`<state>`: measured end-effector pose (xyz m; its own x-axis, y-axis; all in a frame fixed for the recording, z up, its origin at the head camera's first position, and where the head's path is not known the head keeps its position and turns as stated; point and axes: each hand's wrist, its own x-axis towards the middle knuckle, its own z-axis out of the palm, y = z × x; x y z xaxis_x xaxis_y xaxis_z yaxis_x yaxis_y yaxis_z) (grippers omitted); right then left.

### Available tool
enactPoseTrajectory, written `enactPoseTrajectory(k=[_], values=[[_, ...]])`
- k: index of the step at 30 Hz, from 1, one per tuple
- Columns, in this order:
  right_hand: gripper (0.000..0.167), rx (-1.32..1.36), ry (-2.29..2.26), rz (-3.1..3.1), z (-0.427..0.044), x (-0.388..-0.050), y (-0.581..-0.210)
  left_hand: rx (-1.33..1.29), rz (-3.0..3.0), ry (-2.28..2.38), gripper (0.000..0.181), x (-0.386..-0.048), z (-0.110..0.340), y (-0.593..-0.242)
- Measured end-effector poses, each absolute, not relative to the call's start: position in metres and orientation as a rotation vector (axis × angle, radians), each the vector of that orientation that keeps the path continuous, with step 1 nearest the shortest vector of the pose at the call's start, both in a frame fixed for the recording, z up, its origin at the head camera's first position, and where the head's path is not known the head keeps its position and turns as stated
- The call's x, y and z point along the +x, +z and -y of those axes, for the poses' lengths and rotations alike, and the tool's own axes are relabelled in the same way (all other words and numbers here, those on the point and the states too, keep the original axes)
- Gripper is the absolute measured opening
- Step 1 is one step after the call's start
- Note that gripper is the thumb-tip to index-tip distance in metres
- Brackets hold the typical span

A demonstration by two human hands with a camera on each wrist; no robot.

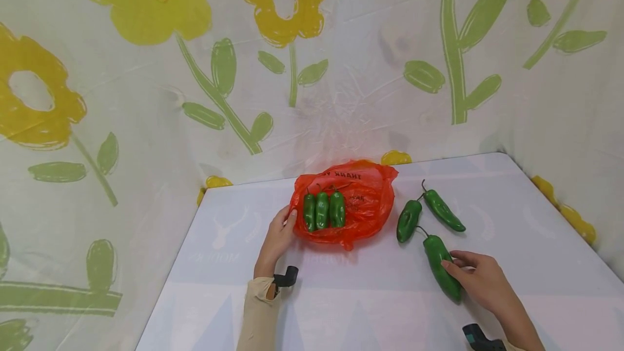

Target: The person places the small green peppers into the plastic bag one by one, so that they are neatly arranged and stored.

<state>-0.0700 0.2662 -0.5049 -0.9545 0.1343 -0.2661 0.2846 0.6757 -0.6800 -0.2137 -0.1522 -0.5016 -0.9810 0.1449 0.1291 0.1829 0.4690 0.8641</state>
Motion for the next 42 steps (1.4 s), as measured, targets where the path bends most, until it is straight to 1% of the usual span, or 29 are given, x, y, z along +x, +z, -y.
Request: enactPoseTrajectory(k=[9,17,27,42], values=[[0.076,0.371,-1.203,-2.642,-0.265,-0.069,-0.5,-0.319,2.654,-1.56,0.041,-0.215,0.152,-0.503],[0.075,0.363,-1.269,-2.619,-0.264,-0.068,-0.495,-0.306,2.66,-1.561,0.042,-0.215,0.152,-0.501],[0.078,0.377,-1.295,-2.623,-0.26,-0.07,-0.489,-0.3,2.67,-1.566,0.043,-0.216,0.151,-0.5],[0.077,0.361,-1.384,-2.614,-0.252,-0.075,-0.48,-0.305,2.674,-1.553,0.044,-0.214,0.153,-0.501]])
